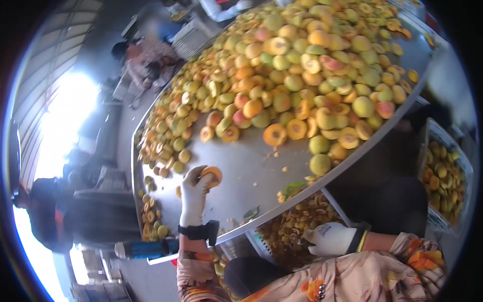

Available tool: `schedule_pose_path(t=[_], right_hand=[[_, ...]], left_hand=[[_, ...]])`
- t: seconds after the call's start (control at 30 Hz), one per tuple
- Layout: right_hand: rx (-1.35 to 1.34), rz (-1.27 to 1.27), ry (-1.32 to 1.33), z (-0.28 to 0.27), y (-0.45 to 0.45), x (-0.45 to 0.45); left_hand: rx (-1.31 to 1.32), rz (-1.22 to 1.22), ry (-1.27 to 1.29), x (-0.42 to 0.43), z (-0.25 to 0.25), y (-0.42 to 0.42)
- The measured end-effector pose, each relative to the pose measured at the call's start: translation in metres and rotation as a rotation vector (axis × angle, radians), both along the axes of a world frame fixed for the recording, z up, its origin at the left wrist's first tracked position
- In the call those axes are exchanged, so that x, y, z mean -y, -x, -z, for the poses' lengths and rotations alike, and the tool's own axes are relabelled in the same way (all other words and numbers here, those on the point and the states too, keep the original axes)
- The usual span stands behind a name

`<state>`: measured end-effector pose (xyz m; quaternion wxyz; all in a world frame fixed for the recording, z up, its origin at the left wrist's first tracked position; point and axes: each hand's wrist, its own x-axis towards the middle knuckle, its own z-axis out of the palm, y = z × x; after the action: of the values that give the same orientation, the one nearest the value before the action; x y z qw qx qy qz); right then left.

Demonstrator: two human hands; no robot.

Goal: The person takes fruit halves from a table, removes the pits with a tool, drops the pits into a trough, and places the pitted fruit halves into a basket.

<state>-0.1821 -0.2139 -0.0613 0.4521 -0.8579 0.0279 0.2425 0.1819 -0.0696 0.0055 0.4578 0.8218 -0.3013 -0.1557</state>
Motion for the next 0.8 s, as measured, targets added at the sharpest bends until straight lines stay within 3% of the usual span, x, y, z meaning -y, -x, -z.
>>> schedule_pose_path(t=[0.03, 0.07, 0.13, 0.27, 0.37, 0.4, 0.5, 0.53, 0.6, 0.67, 0.8], right_hand=[[-0.108, -0.015, 0.018, -0.01, -0.008, -0.002], [-0.14, -0.032, 0.023, -0.012, -0.014, -0.005], [-0.136, -0.052, 0.057, -0.01, -0.019, -0.014], [-0.168, -0.092, 0.055, -0.006, -0.025, -0.017], [-0.15, -0.074, 0.064, 0.0, -0.023, -0.016], [-0.153, -0.061, 0.055, 0.002, -0.023, -0.016], [-0.153, -0.036, 0.019, 0.006, -0.023, -0.017], [-0.275, -0.018, -0.043, -0.009, -0.03, -0.016], [-0.011, -0.056, 0.017, 0.01, -0.018, -0.016], [-0.009, -0.086, 0.019, 0.013, -0.015, -0.015], [-0.13, -0.059, 0.0, 0.009, -0.014, -0.012]], left_hand=[[-0.043, -0.06, 0.02, -0.016, -0.003, 0.001], [0.086, -0.143, -0.054, -0.031, -0.004, -0.002], [0.002, -0.291, 0.172, -0.076, 0.027, -0.037], [-0.233, -0.824, 0.43, -0.155, 0.045, -0.09], [-0.144, -1.115, 0.509, -0.212, 0.055, -0.141], [-0.192, -1.173, 0.58, -0.214, 0.037, -0.139], [-0.287, -1.157, 0.519, -0.236, 0.026, -0.153], [-0.292, -1.152, 0.519, -0.23, 0.024, -0.148], [-0.343, -1.117, 0.441, -0.211, 0.039, -0.152], [-0.263, -0.799, 0.249, -0.16, 0.041, -0.139], [-0.043, -0.262, 0.14, 0.004, 0.012, -0.049]])
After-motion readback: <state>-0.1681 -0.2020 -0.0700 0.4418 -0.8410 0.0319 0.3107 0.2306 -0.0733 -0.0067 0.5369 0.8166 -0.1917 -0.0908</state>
